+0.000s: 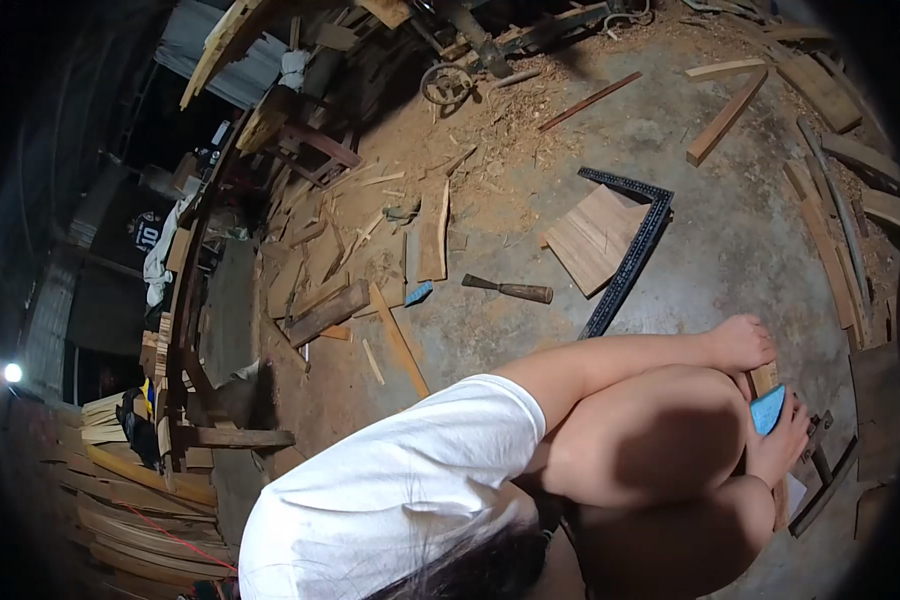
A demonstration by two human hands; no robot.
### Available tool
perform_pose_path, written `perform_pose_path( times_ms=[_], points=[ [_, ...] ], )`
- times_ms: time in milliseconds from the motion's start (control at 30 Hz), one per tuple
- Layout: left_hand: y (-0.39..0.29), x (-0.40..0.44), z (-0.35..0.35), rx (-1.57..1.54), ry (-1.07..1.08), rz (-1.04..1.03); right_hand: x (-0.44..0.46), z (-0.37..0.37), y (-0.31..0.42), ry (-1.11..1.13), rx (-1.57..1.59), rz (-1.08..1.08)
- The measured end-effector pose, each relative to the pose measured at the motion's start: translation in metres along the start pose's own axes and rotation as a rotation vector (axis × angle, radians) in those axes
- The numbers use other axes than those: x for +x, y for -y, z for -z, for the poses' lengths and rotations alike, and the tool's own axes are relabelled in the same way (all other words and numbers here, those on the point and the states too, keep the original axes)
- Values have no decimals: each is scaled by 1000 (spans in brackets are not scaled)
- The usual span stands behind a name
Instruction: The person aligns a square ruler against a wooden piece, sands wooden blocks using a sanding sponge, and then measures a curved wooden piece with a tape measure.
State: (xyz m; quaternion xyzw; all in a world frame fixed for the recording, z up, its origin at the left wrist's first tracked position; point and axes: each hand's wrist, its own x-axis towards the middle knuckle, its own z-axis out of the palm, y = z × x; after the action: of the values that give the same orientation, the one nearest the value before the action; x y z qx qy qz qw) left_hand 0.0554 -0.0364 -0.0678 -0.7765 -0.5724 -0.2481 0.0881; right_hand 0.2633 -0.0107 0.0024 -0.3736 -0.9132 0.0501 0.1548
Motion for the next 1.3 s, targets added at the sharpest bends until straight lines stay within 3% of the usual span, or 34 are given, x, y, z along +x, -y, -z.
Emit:
perform_pose_path(
  times_ms=[67,200,333,400,467,567,667,833,967,1067,1167,1233,1300],
  points=[
    [-2,0,2,-11,-1,12,-13,6,-14,-5,17,12],
    [-2,4,14,-138,-9,-2,-77,38,-71,-31,-154,-271],
    [-3,2,19,-115,1,-15,-110,36,-108,-91,-121,-307],
    [-4,5,22,-109,6,-13,-63,59,-46,14,105,-373],
    [-4,5,29,-133,14,-2,-18,42,-17,77,78,-125],
    [-3,3,26,-127,58,12,11,18,21,51,115,-4],
    [-6,6,34,-115,70,19,2,33,11,96,133,7],
    [-9,5,35,-88,120,25,-78,57,-69,-31,-44,-235],
    [-10,7,37,-79,101,28,-96,65,-76,-51,-62,-354],
    [-10,8,39,-93,118,36,-50,41,-43,-96,7,-96],
    [-8,5,36,-115,105,25,13,23,9,9,117,149],
    [2,0,34,-144,74,-10,24,18,18,40,125,190],
    [10,-3,58,-270,84,111,13,19,-7,66,103,183]
  ],
)
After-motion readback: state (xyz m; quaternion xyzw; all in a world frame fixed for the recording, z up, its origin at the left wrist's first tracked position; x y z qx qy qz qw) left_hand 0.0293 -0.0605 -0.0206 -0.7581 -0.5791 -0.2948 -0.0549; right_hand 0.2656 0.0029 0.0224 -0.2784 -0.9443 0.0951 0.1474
